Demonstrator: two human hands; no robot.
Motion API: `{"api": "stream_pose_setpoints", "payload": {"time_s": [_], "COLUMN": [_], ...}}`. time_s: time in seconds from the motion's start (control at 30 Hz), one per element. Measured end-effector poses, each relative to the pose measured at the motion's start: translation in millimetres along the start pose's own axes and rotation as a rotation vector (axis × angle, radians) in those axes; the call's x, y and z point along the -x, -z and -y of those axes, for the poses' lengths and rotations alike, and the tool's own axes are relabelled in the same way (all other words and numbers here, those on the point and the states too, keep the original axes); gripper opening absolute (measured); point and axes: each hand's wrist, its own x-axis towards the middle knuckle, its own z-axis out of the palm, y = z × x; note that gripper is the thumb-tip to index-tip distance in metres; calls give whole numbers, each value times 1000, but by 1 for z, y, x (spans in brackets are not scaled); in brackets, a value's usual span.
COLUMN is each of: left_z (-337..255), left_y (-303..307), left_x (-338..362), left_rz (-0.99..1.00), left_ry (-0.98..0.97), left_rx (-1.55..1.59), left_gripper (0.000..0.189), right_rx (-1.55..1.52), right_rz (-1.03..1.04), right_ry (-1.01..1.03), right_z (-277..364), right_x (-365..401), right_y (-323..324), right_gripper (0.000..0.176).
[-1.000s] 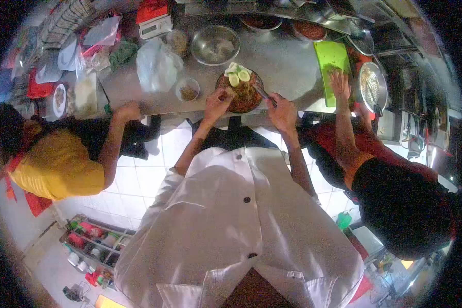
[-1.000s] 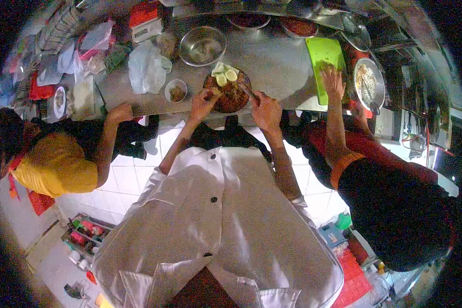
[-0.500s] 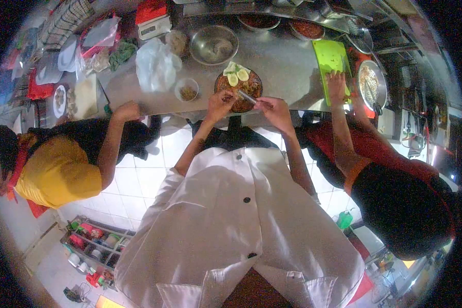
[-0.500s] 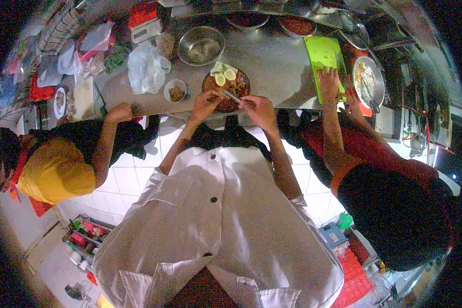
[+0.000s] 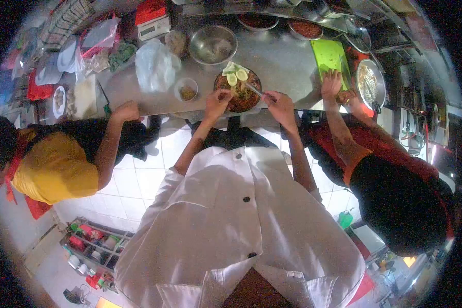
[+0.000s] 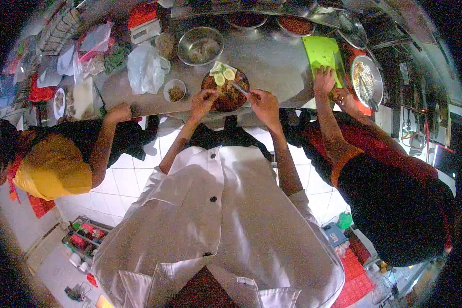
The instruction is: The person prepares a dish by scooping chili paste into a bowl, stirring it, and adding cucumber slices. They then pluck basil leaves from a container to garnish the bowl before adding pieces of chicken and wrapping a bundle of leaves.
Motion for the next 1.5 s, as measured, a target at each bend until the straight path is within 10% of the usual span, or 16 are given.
{"api": "stream_pose_setpoints", "payload": {"time_s": [0.47, 0.87, 1.03, 1.5], "left_z": [5, 6, 14, 1], "left_y": [-13, -12, -13, -8], "left_x": [-10, -8, -7, 0], "left_rz": [23, 86, 47, -30], "left_ry": [-26, -18, 39, 84], "left_rx": [69, 52, -80, 284], "left_gripper": [18, 20, 24, 18], "right_rx": [248, -289, 51, 210], "right_rz": [-49, 178, -110, -27], "right_ry": [-212, -114, -120, 22], "right_z": [51, 10, 25, 17], "right_x": [16, 11, 9, 3], "right_y": [8, -16, -9, 0], "right_gripper": [30, 33, 21, 32]}}
